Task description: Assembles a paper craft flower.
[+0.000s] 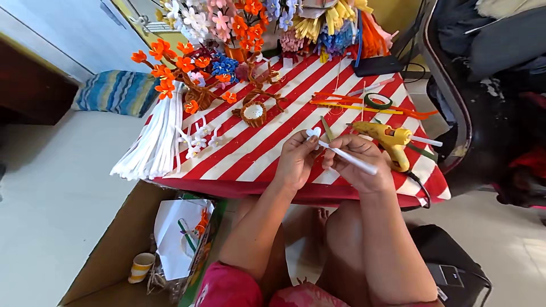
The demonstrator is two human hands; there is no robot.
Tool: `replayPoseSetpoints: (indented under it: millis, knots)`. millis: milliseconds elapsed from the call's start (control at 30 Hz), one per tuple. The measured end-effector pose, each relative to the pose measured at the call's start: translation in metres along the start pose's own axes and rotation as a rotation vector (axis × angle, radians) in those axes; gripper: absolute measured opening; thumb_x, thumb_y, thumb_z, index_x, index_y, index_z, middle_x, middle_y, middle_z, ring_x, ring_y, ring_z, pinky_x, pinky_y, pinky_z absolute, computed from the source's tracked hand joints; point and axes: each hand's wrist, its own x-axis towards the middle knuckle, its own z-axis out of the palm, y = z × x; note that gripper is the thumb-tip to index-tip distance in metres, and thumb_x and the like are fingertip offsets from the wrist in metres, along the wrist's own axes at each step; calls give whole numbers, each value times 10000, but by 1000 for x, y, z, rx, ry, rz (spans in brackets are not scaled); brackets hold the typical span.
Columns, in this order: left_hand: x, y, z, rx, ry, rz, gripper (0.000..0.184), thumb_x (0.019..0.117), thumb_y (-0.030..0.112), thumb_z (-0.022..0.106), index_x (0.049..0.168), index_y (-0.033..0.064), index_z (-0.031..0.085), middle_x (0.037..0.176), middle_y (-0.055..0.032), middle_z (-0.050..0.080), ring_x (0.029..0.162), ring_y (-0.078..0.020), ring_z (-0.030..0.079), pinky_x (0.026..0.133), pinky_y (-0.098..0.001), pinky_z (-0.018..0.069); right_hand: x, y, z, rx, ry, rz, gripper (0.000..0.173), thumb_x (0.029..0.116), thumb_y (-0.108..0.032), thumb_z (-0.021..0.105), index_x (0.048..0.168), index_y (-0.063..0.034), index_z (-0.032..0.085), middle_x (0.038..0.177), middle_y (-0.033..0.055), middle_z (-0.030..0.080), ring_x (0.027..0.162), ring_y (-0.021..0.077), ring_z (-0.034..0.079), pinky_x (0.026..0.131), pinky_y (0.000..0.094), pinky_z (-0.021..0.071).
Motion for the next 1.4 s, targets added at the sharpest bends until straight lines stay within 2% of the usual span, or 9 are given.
replayPoseSetpoints:
  millis: [67, 167, 267, 400, 500, 667, 900, 1200, 1400]
  knots:
    - [0, -3, 2, -39, 13, 2, 205, 1032, 44, 493, 965, 87, 681, 843, -37, 683, 736, -103, 663, 734, -275, 581, 2, 7, 7, -24, 106, -88, 147, 919, -89, 731, 1058, -99, 780, 893, 71, 756, 757, 113, 719, 747, 274, 619]
    - [0, -8, 5, -56, 43, 13, 200, 1028, 26, 491, 976, 72, 678, 882, -49, 691, 804, -125, 675, 811, -308, 577, 5, 19, 16, -96, 267, -195, 144, 932, -50, 681, 1006, -123, 781, 910, 35, 730, 702, 74, 652, 682, 242, 579]
    - [0, -9, 6, -48, 56, -4, 187, 1023, 6, 496, 973, 54, 670, 899, -67, 693, 808, -131, 672, 821, -306, 574, 6, 22, 19, -141, 326, -219, 160, 958, -41, 643, 980, -128, 775, 960, 36, 730, 707, 69, 641, 659, 226, 565]
    - [-2, -8, 7, -26, 8, -30, 186, 994, -24, 525, 932, 58, 680, 871, -59, 697, 803, -124, 676, 827, -301, 572, 5, 17, 15, -176, 371, -184, 158, 918, -9, 662, 947, -155, 715, 831, 17, 710, 666, 74, 652, 649, 229, 577]
    - [-2, -4, 7, -10, -1, -77, 195, 992, -36, 517, 925, 44, 681, 871, -66, 702, 817, -137, 687, 849, -316, 579, 4, 10, 10, -235, 349, -163, 182, 906, 17, 660, 923, -156, 713, 805, 0, 701, 673, 66, 656, 664, 229, 586]
    - [0, 7, 3, 100, -58, -169, 188, 1001, -30, 511, 920, 28, 671, 868, -76, 715, 815, -146, 707, 846, -328, 595, 0, 0, -1, -407, 284, -97, 176, 913, 18, 638, 956, -127, 728, 824, -1, 709, 710, 70, 667, 693, 240, 592]
    - [-1, 12, 2, 251, -86, -180, 156, 980, -55, 541, 903, 16, 656, 816, -46, 698, 755, -106, 687, 802, -291, 594, -4, -11, -5, -679, 198, -93, 162, 882, 30, 649, 927, -109, 719, 824, -58, 693, 714, 9, 630, 667, 176, 547]
    - [-1, 16, 6, 211, -65, -278, 220, 1008, -54, 466, 900, 7, 649, 786, -59, 708, 692, -121, 702, 719, -287, 617, -5, -12, -9, -830, 116, -144, 132, 859, 14, 644, 880, -93, 719, 869, -67, 693, 789, 1, 646, 744, 192, 571]
    - [-1, 18, 3, 211, -81, -309, 254, 1029, -22, 428, 905, 5, 649, 779, -78, 720, 682, -139, 716, 702, -292, 624, -5, -14, -11, -917, 39, -183, 120, 853, 11, 632, 867, -65, 724, 874, -53, 689, 835, -5, 643, 781, 182, 559]
